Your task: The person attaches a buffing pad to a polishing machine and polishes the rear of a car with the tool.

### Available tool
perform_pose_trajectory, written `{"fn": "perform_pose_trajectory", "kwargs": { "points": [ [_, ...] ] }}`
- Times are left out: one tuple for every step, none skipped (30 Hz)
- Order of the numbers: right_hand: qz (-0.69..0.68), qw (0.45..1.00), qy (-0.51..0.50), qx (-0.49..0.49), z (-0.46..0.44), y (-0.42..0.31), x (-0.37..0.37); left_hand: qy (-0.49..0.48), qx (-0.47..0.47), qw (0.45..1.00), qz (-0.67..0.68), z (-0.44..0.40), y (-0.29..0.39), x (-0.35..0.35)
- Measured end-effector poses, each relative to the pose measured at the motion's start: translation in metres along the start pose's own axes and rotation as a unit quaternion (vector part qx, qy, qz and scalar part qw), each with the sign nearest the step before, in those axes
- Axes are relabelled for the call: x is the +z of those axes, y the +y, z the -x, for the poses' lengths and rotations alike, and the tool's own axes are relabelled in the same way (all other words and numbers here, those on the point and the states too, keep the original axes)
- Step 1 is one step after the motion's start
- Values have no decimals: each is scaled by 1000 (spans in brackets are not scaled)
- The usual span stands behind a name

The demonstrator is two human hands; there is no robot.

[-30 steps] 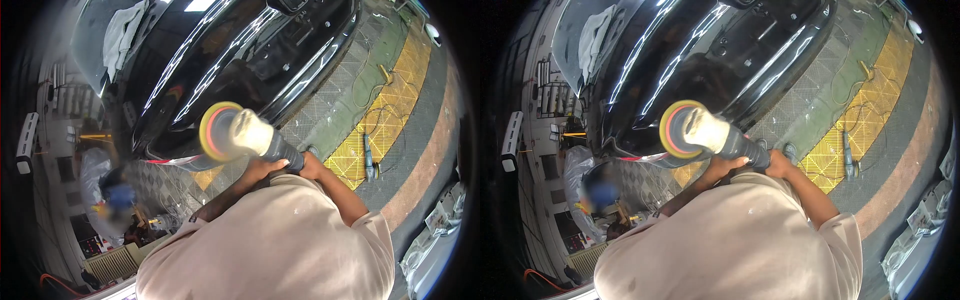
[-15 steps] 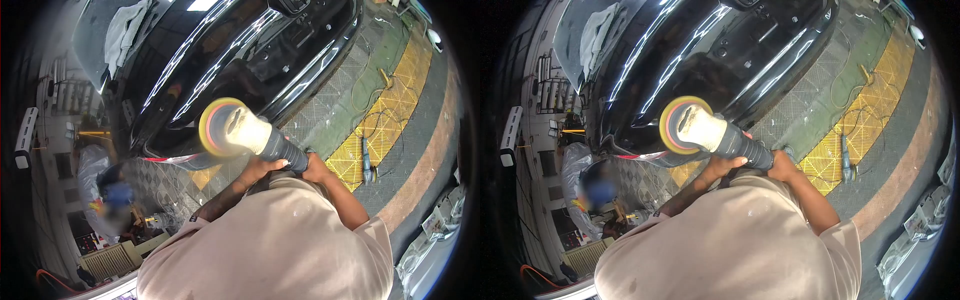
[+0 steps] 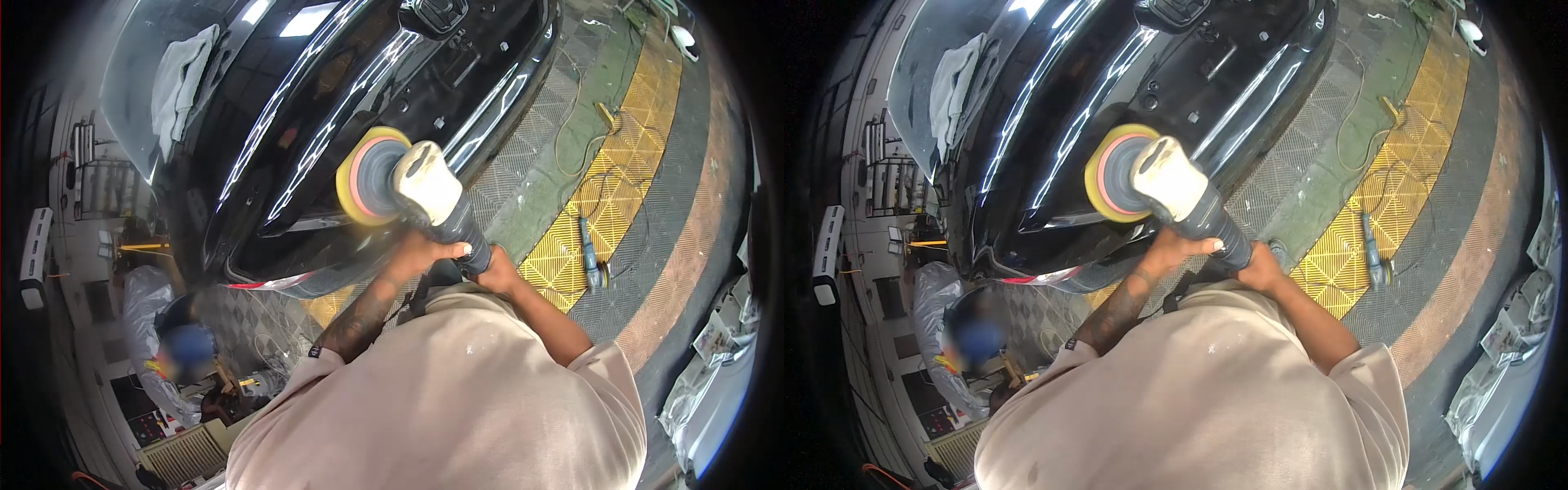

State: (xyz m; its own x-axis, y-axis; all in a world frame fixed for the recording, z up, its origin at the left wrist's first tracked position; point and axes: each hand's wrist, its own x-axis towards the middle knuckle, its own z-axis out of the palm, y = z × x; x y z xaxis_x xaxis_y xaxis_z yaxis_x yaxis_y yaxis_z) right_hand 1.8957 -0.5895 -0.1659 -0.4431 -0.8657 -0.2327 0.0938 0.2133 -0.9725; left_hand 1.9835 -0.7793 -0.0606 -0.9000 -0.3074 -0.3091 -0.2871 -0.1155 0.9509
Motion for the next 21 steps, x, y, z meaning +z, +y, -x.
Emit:
{"fn": "perform_pose_trajectory", "kwargs": {
  "points": [
    [-2,1000,-1,1,0,2,2,-8,-31,999,3,-1,10,2],
    [3,1000,-11,16,0,2,3,-14,-63,998,5,1,17,3],
    [8,999,-21,29,0,0,3,-6,-50,999,-7,2,12,2],
    [8,999,-21,28,0,-1,1,-5,-49,999,-8,6,9,1],
    [11,998,-50,47,1,-10,-5,7,-21,999,-26,13,4,2],
    [13,995,-77,65,2,-16,-9,19,7,999,-44,22,-1,2],
    [14,995,-77,63,1,-18,-12,36,16,998,-41,31,-7,4],
    [39,993,-96,63,1,-19,-14,44,54,997,-20,37,-6,8],
    [64,989,-115,64,1,-19,-16,51,55,997,-8,43,-6,11],
    [64,989,-115,64,1,-17,-15,59,56,997,5,46,-5,13],
    [62,990,-111,66,2,-14,-14,63,55,997,5,46,-8,13],
    [62,990,-111,67,2,-12,-12,55,29,998,-15,43,-12,11],
    [64,988,-121,65,4,-9,-11,51,5,998,-34,41,-15,9],
    [50,989,-116,72,6,-6,-12,40,-24,999,14,37,-10,14],
    [38,990,-112,78,6,-5,-14,53,-22,998,36,35,-9,20],
    [43,989,-124,74,5,-4,-19,65,-20,996,59,33,-7,25],
    [50,986,-137,73,4,-6,-25,67,-33,995,69,34,0,28],
    [55,984,-149,74,4,-15,-29,75,-32,994,71,37,-1,29],
    [72,980,-166,84,3,-25,-35,88,-26,994,64,40,-3,30],
    [72,980,-168,83,1,-33,-38,98,-21,993,58,44,-6,31],
    [84,977,-184,74,1,-40,-40,110,1,993,49,48,-12,30]
  ]
}}
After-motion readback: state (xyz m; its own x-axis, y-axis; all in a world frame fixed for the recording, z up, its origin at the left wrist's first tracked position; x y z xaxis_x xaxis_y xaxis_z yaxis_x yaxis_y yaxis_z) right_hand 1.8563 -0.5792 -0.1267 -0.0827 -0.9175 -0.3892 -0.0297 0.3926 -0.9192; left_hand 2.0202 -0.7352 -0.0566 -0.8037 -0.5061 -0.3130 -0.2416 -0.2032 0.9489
